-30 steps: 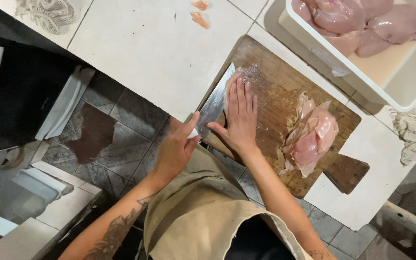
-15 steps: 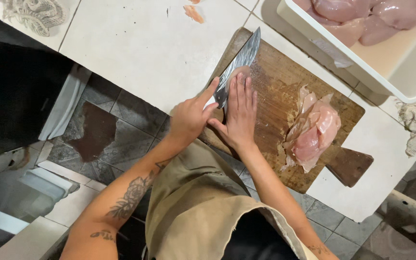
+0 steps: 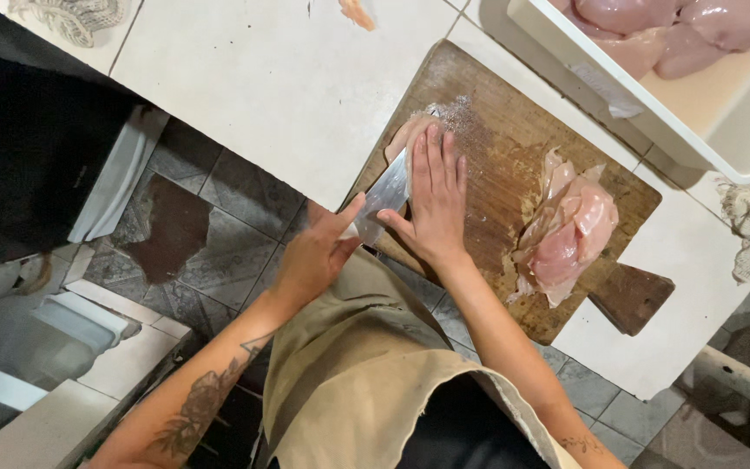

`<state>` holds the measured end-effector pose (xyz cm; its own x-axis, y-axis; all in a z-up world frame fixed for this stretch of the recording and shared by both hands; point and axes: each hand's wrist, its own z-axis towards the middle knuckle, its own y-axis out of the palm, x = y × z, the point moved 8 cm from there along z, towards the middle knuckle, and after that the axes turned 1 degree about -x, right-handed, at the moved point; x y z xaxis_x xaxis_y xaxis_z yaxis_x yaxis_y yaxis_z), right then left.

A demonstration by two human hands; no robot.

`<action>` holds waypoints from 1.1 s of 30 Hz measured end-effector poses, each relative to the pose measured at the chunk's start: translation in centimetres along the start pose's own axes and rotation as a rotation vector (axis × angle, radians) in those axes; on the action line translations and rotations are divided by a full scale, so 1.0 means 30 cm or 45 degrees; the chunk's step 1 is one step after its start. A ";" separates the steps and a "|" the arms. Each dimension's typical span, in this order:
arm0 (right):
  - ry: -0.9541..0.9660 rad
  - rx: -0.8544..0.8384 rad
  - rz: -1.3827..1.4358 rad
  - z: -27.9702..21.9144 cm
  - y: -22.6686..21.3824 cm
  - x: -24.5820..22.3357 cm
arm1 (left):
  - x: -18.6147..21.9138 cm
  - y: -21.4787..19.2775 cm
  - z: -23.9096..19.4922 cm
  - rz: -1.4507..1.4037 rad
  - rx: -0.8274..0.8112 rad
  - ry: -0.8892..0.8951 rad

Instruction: The person slices several pieces of raw chicken breast using a knife on a wooden cutting board, moving the sliced pieces to the side and picking up new pieces from a container.

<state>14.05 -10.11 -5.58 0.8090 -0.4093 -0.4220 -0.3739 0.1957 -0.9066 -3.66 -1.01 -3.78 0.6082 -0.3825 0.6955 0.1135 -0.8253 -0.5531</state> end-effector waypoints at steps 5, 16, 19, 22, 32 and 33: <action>0.033 0.017 0.021 0.004 0.008 0.007 | 0.004 0.004 0.095 0.146 0.025 0.018; 0.092 0.070 0.010 0.006 0.005 0.018 | 0.077 0.003 0.226 0.390 -0.036 0.168; 0.084 0.066 0.032 0.001 0.001 0.024 | 0.049 -0.003 0.168 0.354 -0.105 0.108; 0.053 0.034 0.017 0.004 -0.005 0.010 | 0.023 -0.011 0.081 0.361 -0.192 0.026; -0.014 -0.025 0.119 0.003 -0.008 0.016 | -0.051 0.001 -0.234 0.269 -0.275 -0.097; 0.034 -0.092 0.210 0.014 -0.006 0.026 | -0.057 -0.009 -0.270 0.280 -0.292 -0.105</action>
<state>14.93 -10.09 -5.73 0.7220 -0.4002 -0.5643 -0.5330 0.1983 -0.8226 -11.10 -3.49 -1.10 0.6613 -0.5347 0.5261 -0.2017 -0.8023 -0.5618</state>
